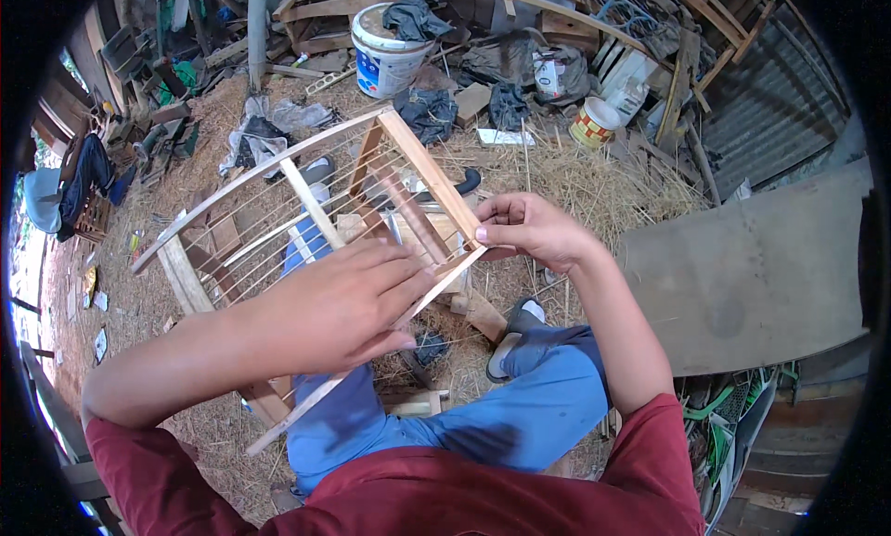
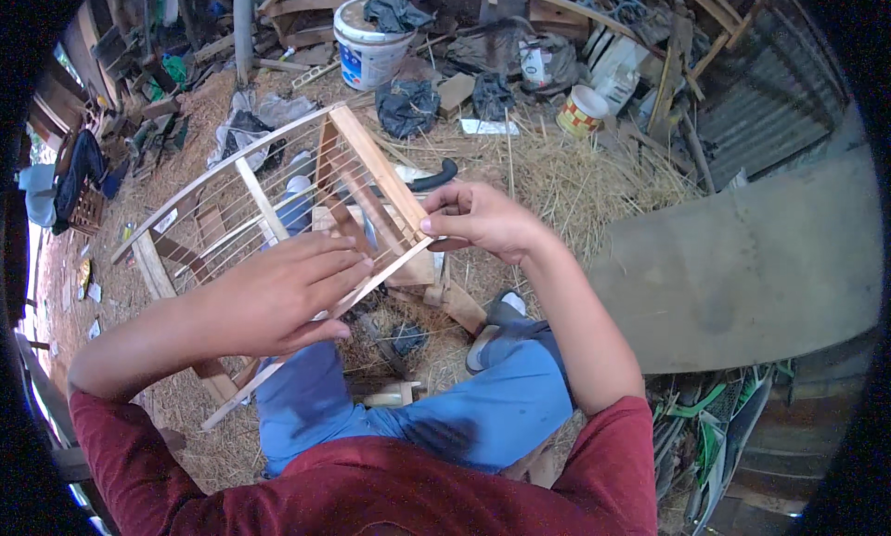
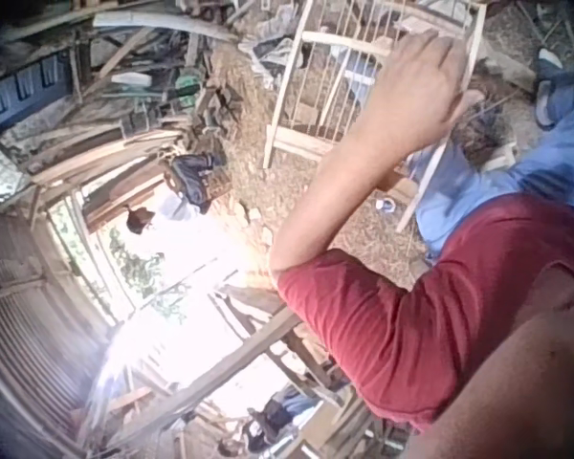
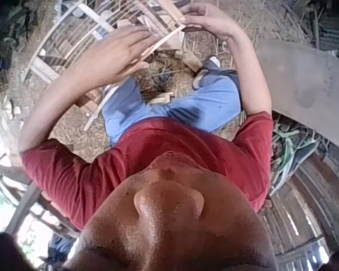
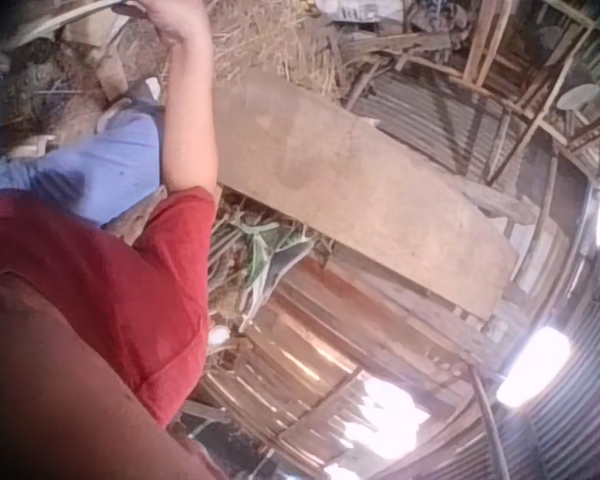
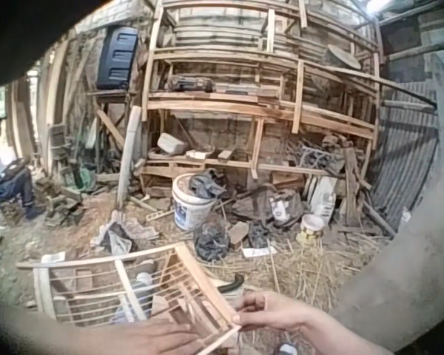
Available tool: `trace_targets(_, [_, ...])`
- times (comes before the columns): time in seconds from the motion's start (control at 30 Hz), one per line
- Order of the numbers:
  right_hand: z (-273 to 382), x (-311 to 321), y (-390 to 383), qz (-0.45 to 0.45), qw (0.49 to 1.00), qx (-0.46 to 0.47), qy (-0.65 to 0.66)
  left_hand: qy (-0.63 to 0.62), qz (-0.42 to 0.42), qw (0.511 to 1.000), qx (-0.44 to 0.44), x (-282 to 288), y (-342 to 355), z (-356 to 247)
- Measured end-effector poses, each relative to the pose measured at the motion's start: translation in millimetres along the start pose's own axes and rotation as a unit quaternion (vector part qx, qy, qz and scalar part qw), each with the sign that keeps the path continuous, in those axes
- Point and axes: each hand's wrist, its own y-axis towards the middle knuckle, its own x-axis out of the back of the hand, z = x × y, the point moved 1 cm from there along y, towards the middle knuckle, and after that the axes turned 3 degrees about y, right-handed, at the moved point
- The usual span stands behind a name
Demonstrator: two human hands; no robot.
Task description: The person carves a wooden block with a knife and then threads wire through the frame of a small wooden birdcage.
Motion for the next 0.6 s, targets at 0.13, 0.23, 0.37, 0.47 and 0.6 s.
trace_targets(0.13, [1.6, 0.0, -3.8, 0.0, 1.0, 0.019, -0.008, -0.003, -0.002, 1.0, 0.001, 0.3, -1.1, 1.0])
trace_targets(0.23, [6.7, -3.5, -7.8, 0.003, 1.0, 0.023, -0.011, -0.011, -0.003, 1.0, -0.002, 0.1, -1.5, 0.7])
trace_targets(0.37, [7.8, -4.4, -9.2, 0.009, 0.999, 0.032, -0.012, -0.013, -0.001, 1.0, 0.0, 0.5, -1.0, -1.2])
trace_targets(0.47, [6.9, -4.2, -9.2, 0.008, 0.999, 0.034, -0.009, -0.013, 0.0, 1.0, 0.001, 0.9, -0.9, -2.0])
trace_targets(0.6, [4.8, -3.8, -7.9, 0.012, 0.999, 0.033, -0.009, -0.023, 0.006, 1.0, 0.003, 0.8, -3.1, -1.6])
